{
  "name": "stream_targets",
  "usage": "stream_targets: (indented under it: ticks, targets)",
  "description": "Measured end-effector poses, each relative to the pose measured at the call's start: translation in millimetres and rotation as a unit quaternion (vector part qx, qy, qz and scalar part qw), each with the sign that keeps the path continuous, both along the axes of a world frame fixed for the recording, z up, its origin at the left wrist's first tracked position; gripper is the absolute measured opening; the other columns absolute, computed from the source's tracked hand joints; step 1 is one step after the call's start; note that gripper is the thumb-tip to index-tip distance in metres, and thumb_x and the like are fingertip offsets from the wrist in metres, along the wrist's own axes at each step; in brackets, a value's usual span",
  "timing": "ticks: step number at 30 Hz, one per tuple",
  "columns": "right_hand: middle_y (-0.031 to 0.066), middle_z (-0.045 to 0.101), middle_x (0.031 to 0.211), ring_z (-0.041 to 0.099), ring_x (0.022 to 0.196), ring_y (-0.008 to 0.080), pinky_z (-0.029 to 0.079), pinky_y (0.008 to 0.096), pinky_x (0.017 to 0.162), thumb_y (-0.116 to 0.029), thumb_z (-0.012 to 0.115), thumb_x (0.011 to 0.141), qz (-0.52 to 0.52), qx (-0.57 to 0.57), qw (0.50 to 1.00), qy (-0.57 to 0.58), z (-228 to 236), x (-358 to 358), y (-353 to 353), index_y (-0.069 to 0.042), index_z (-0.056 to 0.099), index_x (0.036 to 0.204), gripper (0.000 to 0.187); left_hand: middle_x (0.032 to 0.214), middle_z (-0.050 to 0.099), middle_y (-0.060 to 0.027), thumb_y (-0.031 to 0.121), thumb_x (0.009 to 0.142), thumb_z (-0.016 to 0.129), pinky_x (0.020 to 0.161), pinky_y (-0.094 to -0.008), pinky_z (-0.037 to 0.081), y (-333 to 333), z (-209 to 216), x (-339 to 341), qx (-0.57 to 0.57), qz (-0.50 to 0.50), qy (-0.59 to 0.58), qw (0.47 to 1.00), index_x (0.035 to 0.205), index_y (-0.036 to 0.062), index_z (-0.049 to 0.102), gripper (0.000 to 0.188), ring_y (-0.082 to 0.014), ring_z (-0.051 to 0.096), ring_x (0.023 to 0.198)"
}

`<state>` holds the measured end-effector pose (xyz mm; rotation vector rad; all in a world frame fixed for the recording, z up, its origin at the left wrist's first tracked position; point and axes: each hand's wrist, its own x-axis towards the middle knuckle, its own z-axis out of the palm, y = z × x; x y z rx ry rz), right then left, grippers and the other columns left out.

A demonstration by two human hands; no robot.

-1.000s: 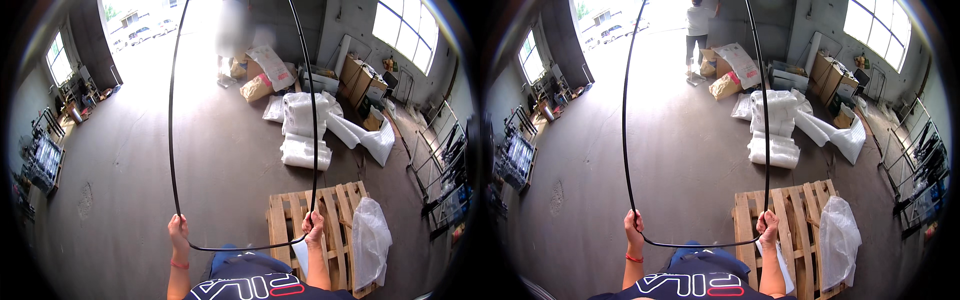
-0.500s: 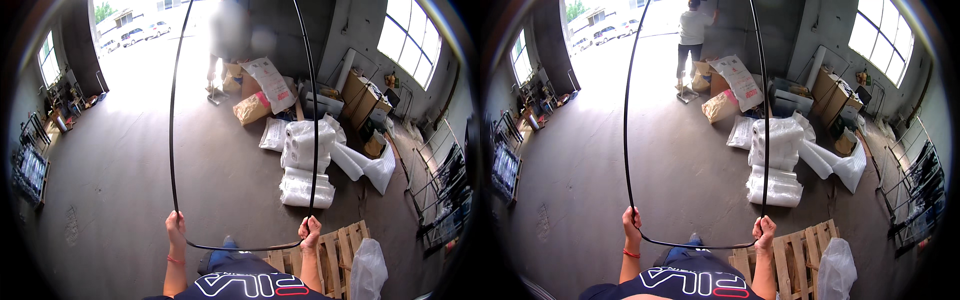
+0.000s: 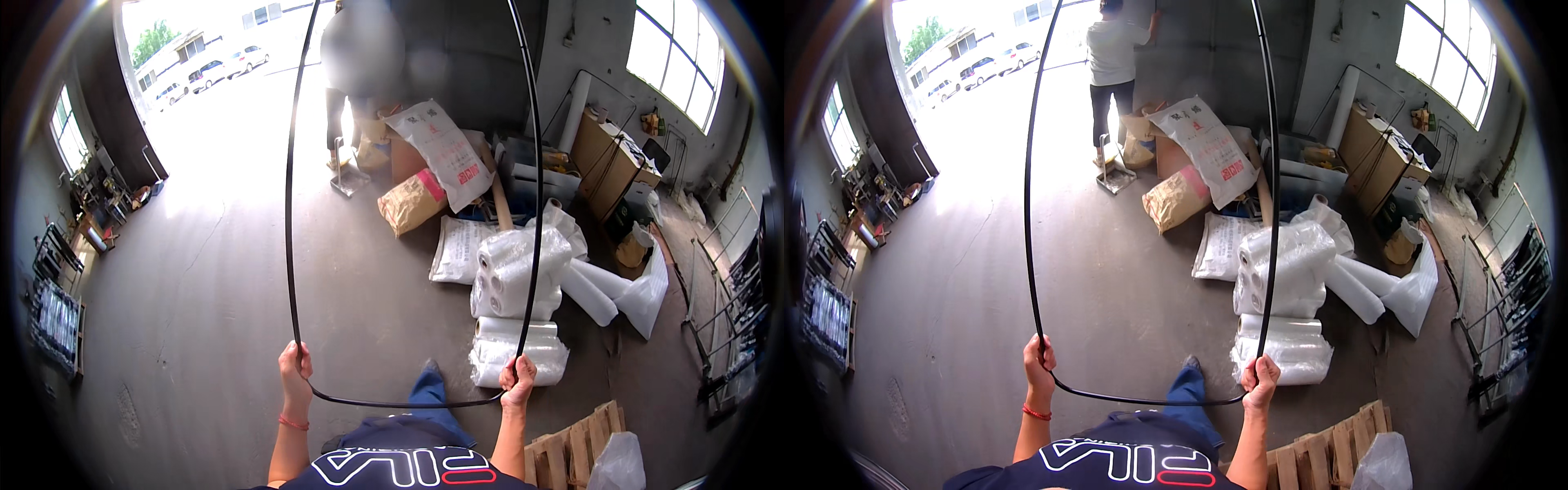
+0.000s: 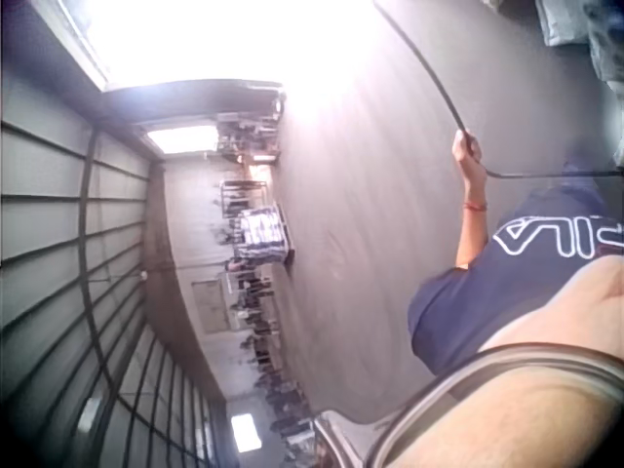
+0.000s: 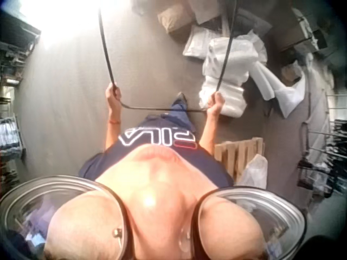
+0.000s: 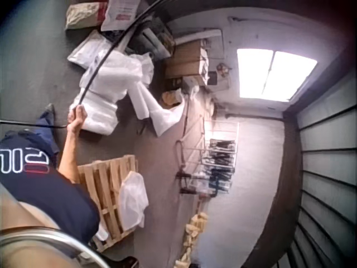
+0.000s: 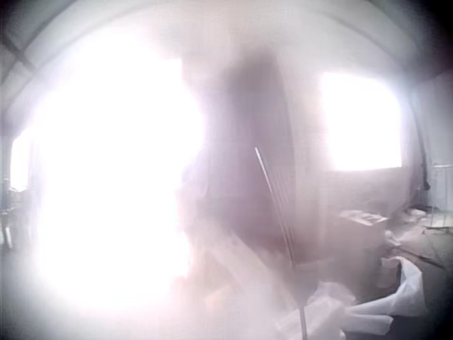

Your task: The person picks up long, black metal rods from a storage rack and straightens them by hand. They then walk across the warehouse floor carrying the rods and exit through a large door into an outdoor area.

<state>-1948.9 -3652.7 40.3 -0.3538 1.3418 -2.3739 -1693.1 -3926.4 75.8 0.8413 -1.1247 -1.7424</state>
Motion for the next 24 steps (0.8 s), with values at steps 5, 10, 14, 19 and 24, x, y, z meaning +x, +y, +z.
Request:
stream_targets:
  ticks: [5, 10, 14, 19, 24]
  targets:
    - [-0.0036, 0.029, 0.04, 0.023, 0.031, 0.0044, 0.017, 0.02, 0.031, -0.031, 0.05, 0.083, 0.046, 0.01, 0.999, -0.012, 1, -108, -93, -0.004, 0.045, 0.064, 0.033, 0.051, 0.036, 0.0061, 0.031, 0.08, 0.042, 0.036, -0.0171, 0.016, -65, 6, -87, 0.032, 0.06, -0.023, 0.997, 0.065, 0.0111, 0.045, 0.025, -0.0017, 0.027, 0.04]
    - [-0.0042, 0.029, 0.041, 0.023, 0.032, 0.0033, 0.016, 0.0194, 0.032, -0.028, 0.049, 0.084, 0.081, 0.007, 0.996, -0.047, 17, -201, -170, -0.004, 0.046, 0.063, 0.033, 0.051, 0.035, 0.0066, 0.033, 0.08, 0.043, 0.036, -0.0172, 0.016, -127, 23, -167, 0.007, 0.078, -0.034, 0.996, 0.065, 0.0113, 0.046, 0.027, -0.0015, 0.026, 0.04]
    - [-0.0035, 0.03, 0.041, 0.024, 0.031, 0.0041, 0.017, 0.0193, 0.032, -0.028, 0.05, 0.083, 0.09, 0.035, 0.994, -0.053, 10, -242, -225, -0.004, 0.046, 0.061, 0.033, 0.051, 0.034, 0.007, 0.034, 0.08, 0.044, 0.036, -0.0175, 0.016, -175, 3, -197, 0.04, 0.109, -0.04, 0.992, 0.066, 0.0111, 0.047, 0.027, -0.0014, 0.026, 0.04]
    - [-0.0037, 0.03, 0.04, 0.024, 0.03, 0.0044, 0.016, 0.0202, 0.03, -0.029, 0.05, 0.083, 0.111, 0.06, 0.991, -0.053, 0, -283, -306, -0.004, 0.046, 0.063, 0.032, 0.049, 0.034, 0.0063, 0.032, 0.081, 0.044, 0.034, -0.0178, 0.016, -254, -14, -235, 0.051, 0.116, -0.046, 0.991, 0.067, 0.0098, 0.047, 0.026, -0.0024, 0.025, 0.038]
    - [-0.0046, 0.029, 0.04, 0.023, 0.03, 0.0039, 0.016, 0.0198, 0.03, -0.029, 0.048, 0.084, 0.102, 0.092, 0.989, -0.052, 2, -326, -404, -0.006, 0.045, 0.063, 0.031, 0.049, 0.034, 0.0059, 0.027, 0.081, 0.044, 0.034, -0.0171, 0.015, -362, -16, -287, 0.079, 0.094, -0.041, 0.992, 0.066, 0.0094, 0.048, 0.023, -0.0017, 0.025, 0.038]
